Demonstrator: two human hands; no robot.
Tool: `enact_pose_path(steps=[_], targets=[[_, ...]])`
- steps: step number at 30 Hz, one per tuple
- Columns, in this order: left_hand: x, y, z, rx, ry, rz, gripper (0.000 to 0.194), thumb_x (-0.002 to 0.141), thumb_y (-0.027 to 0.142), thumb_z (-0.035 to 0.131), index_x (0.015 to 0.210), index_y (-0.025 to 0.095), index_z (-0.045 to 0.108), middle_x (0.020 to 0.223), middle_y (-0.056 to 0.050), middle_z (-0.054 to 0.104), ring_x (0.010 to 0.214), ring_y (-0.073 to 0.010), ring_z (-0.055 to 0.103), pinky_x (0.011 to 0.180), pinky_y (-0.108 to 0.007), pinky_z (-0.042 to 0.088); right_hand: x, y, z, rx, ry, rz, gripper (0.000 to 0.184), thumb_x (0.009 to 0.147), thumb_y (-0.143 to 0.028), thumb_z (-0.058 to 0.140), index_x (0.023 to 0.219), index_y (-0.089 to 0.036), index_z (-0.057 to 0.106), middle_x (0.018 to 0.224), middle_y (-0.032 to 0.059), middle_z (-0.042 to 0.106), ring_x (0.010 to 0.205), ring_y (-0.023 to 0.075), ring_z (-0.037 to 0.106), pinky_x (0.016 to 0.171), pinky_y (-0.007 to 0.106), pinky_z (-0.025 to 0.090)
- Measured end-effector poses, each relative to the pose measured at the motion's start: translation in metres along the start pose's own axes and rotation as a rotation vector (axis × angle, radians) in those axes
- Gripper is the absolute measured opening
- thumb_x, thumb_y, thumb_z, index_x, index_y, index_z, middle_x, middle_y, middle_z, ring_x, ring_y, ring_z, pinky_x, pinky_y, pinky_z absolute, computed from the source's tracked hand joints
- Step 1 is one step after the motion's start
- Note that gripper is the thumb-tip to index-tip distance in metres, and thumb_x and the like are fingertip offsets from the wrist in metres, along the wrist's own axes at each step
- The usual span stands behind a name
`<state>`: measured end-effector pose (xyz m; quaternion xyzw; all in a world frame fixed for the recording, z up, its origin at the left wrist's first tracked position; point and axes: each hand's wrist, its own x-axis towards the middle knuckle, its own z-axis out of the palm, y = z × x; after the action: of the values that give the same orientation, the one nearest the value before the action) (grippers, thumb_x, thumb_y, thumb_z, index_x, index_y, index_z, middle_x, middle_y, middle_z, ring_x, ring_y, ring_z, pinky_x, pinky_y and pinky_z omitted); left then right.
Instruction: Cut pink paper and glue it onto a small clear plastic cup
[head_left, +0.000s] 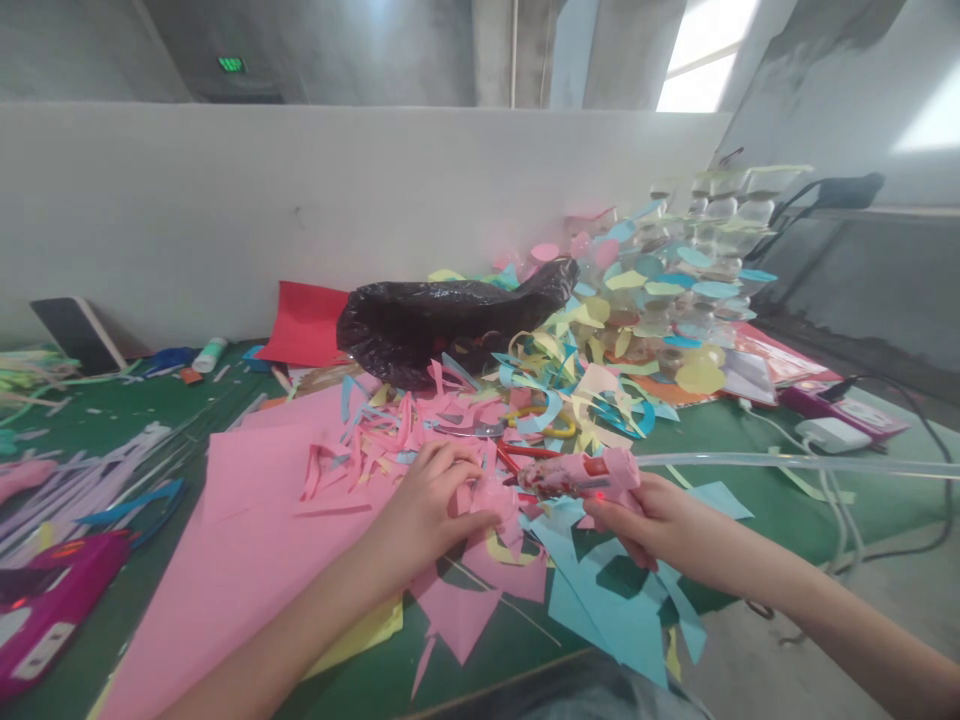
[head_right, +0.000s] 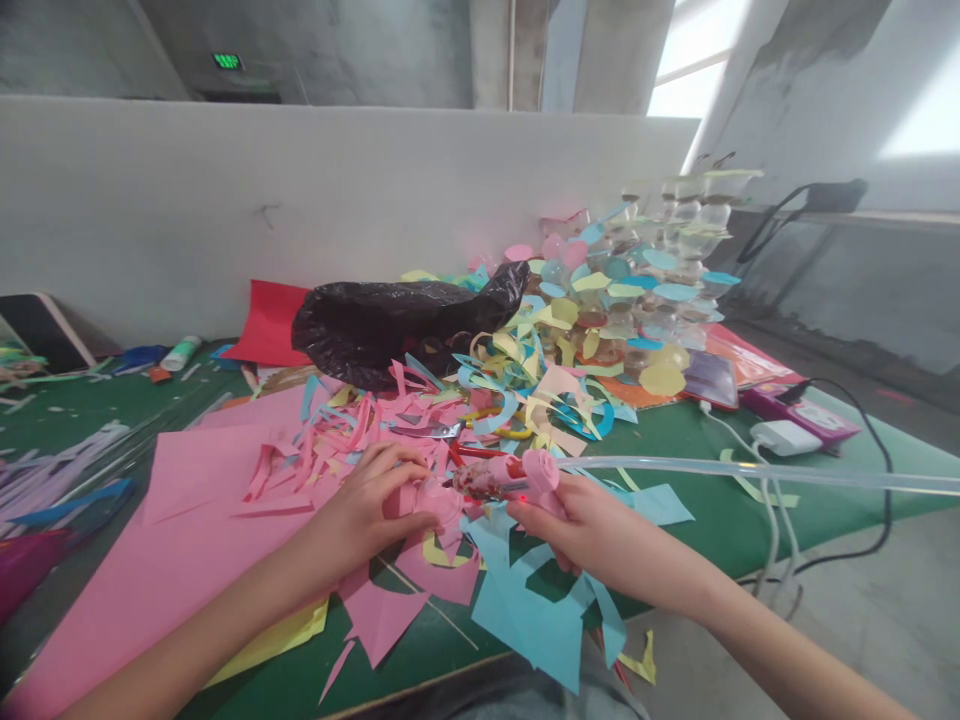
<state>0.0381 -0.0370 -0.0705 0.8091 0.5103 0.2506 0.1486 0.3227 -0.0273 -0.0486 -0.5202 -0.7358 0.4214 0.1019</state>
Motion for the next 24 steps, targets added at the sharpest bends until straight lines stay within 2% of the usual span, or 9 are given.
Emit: enact_pose_path(steps=[3,9,16,24], targets=[[-0.0002,-0.0004,0.0004,0.001,0.010,0.007,0.032,0.078,0.046,0.076,0.095,0.020,0.066,0.114,-0.007,0.061,0.115,-0.0286,0.049,0.098,-0.045,0.044,-0.0006,0.0010,-0.0010,-0.002,-0.006,-0.022,0.066,0.091,-0.073,0.037,0.050,-0.022,0.048,0.051,0.0009,0.052,0.059,0.0177,0.056,0.079,0.033,0.050],[-0.0005,-0.0013,0.0010,0.001,0.006,-0.001,0.033,0.077,0.043,0.078,0.095,0.019,0.065,0.115,-0.008,0.061,0.115,-0.0289,0.049,0.098,-0.046,0.044,-0.0054,-0.0006,-0.0039,0.054,-0.035,-0.026,0.060,0.091,-0.070,0.042,0.061,-0.020,0.057,0.057,0.0005,0.058,0.052,0.0132,0.052,0.059,0.026,0.046],[-0.0013,-0.0027,0.0014,0.003,0.007,0.007,0.035,0.078,0.048,0.076,0.097,0.020,0.065,0.117,-0.009,0.061,0.116,-0.0297,0.048,0.099,-0.048,0.044,-0.0034,-0.0081,0.0010,0.018,-0.020,-0.019,0.058,0.089,-0.070,0.045,0.057,-0.021,0.047,0.052,-0.0015,0.050,0.051,0.0133,0.049,0.055,0.026,0.042],[-0.0016,-0.0024,0.0018,-0.009,0.003,0.010,0.038,0.080,0.053,0.071,0.098,0.020,0.064,0.116,-0.008,0.060,0.117,-0.0285,0.048,0.099,-0.047,0.044,-0.0015,-0.0054,0.0028,-0.020,-0.011,0.012,0.060,0.088,-0.074,0.042,0.057,-0.022,0.042,0.054,-0.0024,0.045,0.053,0.0142,0.050,0.055,0.027,0.043]])
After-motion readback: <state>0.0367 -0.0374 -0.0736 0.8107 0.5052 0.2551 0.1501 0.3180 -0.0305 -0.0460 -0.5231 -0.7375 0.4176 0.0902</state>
